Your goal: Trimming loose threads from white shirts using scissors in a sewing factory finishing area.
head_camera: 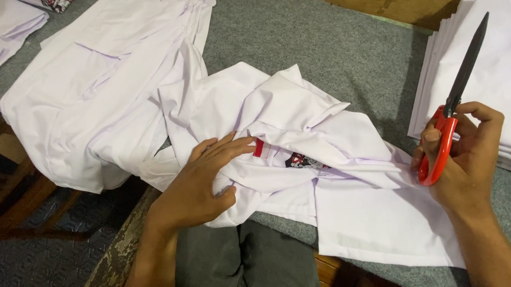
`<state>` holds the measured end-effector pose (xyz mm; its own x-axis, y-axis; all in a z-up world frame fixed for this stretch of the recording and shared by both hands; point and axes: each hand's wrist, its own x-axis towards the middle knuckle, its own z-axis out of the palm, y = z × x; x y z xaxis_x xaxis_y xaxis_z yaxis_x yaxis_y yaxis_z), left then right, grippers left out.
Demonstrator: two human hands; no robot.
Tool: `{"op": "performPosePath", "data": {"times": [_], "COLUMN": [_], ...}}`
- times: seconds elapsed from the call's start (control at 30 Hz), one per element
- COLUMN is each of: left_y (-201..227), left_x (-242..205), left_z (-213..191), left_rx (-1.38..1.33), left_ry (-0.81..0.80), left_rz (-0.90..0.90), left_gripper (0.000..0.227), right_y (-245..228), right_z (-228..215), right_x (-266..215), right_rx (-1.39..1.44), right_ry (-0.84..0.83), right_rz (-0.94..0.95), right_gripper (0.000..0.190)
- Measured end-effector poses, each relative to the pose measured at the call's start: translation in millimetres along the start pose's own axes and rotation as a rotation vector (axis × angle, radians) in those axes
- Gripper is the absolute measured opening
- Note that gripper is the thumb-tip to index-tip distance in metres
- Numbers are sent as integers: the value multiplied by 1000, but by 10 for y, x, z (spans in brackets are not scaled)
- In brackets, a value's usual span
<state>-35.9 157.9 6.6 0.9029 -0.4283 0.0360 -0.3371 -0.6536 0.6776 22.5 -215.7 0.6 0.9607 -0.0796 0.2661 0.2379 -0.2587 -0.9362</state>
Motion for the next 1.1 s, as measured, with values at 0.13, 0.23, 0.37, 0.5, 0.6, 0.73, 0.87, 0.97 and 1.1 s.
{"op": "performPosePath", "data": {"times": [0.13,0.23,0.37,0.5,0.6,0.73,0.87,0.97,1.1], "left_y": [-34,-57,-47,-52,-50,-45,-56,-75,-86], "left_x": [-32,-41,-70,-78,-89,-91,-98,-103,-102], "left_z": [94,146,176,169,184,219,236,243,258], "left_rx": [-17,12,21,28,28,30,51,56,29], "left_ry": [191,289,389,385,391,441,452,470,501], "left_rz": [4,17,81,94,103,99,100,128,145], "left_gripper": [49,36,36,32,51,27,22,27,27], "right_y": [37,66,26,63,60,50,45,39,36], "right_z": [1,0,16,-1,0,1,-8,-5,-14], "right_x": [1,6,-3,1,-4,-15,-17,-15,-18], "right_rx": [15,9,11,10,3,21,2,15,-9], "right_ry": [-13,-12,-9,-13,-16,-7,-11,-8,-32], "right_rz": [-23,-32,-18,-31,-25,-14,-16,-17,-36], "right_gripper": [29,30,32,32,33,33,31,33,31]}}
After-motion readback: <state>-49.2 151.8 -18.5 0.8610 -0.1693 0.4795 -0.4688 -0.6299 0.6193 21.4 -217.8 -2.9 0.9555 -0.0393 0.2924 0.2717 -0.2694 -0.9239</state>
